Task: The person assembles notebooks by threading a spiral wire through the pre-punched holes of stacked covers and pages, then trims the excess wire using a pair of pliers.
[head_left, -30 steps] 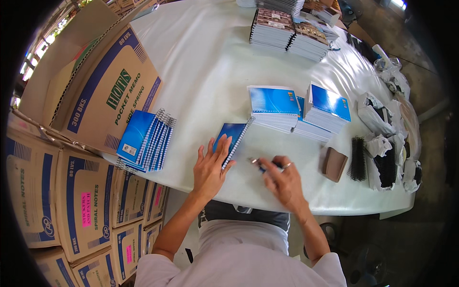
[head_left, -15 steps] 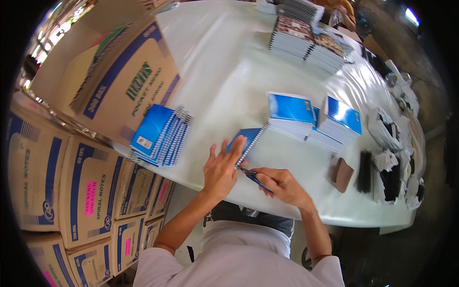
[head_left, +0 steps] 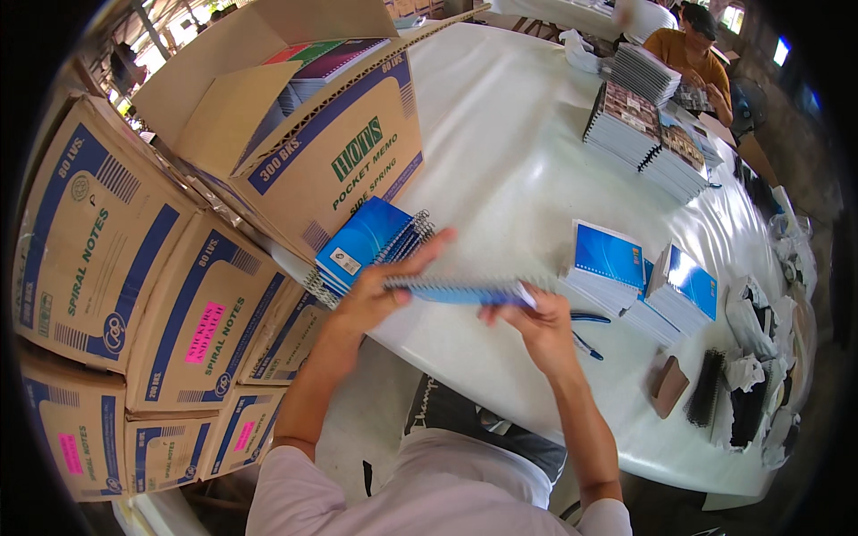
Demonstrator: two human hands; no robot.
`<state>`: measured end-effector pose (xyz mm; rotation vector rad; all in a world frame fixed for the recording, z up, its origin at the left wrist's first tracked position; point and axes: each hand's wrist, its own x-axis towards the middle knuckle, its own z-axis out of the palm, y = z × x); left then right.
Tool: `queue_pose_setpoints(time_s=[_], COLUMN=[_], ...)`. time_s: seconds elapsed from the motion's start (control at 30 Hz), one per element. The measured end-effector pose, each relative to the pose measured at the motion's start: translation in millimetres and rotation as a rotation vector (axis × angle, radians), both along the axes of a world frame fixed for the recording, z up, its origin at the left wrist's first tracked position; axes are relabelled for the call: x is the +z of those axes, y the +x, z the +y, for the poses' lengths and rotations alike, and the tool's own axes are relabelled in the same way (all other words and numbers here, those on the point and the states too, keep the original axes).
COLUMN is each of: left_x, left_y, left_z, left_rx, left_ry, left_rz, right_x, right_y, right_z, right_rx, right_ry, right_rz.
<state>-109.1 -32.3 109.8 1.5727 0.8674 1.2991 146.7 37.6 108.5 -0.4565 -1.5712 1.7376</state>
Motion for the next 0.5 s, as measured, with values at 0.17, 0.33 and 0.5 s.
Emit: queue_pose_setpoints(time_s=[0.17, 0.33, 0.5], left_x=[50, 40, 24], left_y=[-52, -72, -49], left_z=[-15, -42, -47], left_rx=[0.555, 0.534, 0.593], left_ry=[0.183, -0.051, -0.131], left_rz=[0.011, 0.623, 1.079], right_x=[19, 5, 1], right_y=[-93, -128, -45], right_z=[11, -2, 43], right_rx=[-0.516, -0.209, -0.277], right_ry=[0.933, 1.123, 1.052], right_rz=[-0.071, -0.280, -0.443])
